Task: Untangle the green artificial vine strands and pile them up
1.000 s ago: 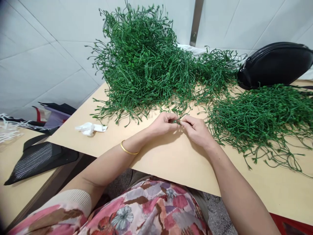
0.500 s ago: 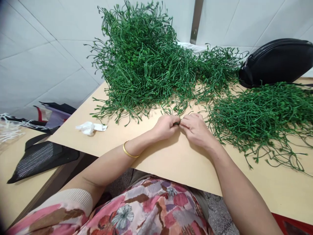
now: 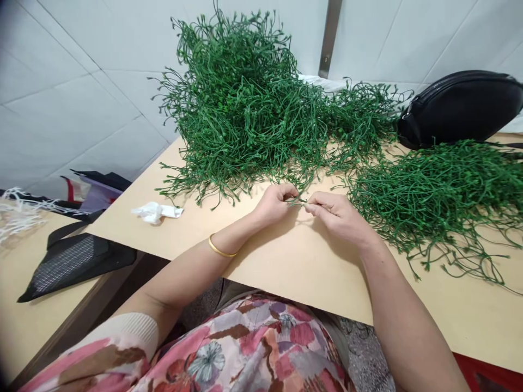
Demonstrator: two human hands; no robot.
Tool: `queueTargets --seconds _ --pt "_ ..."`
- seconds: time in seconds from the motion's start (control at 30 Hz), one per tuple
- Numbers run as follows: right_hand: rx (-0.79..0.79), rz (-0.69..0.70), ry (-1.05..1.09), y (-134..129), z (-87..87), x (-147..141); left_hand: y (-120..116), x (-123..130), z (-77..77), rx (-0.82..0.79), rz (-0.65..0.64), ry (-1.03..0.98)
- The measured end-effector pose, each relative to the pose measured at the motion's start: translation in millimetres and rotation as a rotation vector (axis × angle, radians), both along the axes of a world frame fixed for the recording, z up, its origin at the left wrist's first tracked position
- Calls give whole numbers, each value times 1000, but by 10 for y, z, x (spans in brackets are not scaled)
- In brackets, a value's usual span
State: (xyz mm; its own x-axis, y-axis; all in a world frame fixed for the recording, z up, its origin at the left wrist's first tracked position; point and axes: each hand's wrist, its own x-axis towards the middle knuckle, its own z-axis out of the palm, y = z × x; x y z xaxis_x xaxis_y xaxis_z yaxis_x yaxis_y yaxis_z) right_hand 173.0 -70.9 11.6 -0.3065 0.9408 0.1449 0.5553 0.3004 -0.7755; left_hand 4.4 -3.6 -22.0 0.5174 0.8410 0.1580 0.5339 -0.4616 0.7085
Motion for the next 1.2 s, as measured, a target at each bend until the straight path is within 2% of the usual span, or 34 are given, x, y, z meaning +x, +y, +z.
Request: queueTargets --seconds 0.1,0.23,0.4,0.5,0.6,0.7,0.83,0.93,1.07,1.2 --pt "90 -174 -35 45 -56 9 11 17 -3 -175 -59 -158" --pt "184 -314 -75 93 -135 -2 8 21 10 -270 -109 -222" --pt "169 -287 -85 105 -184 -29 3 5 8 -312 -109 -279" --pt "141 -240 -83 90 -177 -37 -12 3 18 -373 -142 -317" --pt "141 -259 -89 77 -154 -35 -34 2 44 -364 -196 -320" --pt "102 -346 52 89 -145 -42 -58 3 89 -296 -288 -259" --pt "-65 -429 511 143 -173 -84 -73 12 179 -242 -357 -234" --pt "-130 -425 716 180 -196 -104 -71 18 238 -237 -369 -245" --pt "-105 -459 789 192 -194 -87 -71 26 248 -223 -370 -259" --pt "21 -522 651 188 -188 -73 -59 27 180 -217 -245 -282"
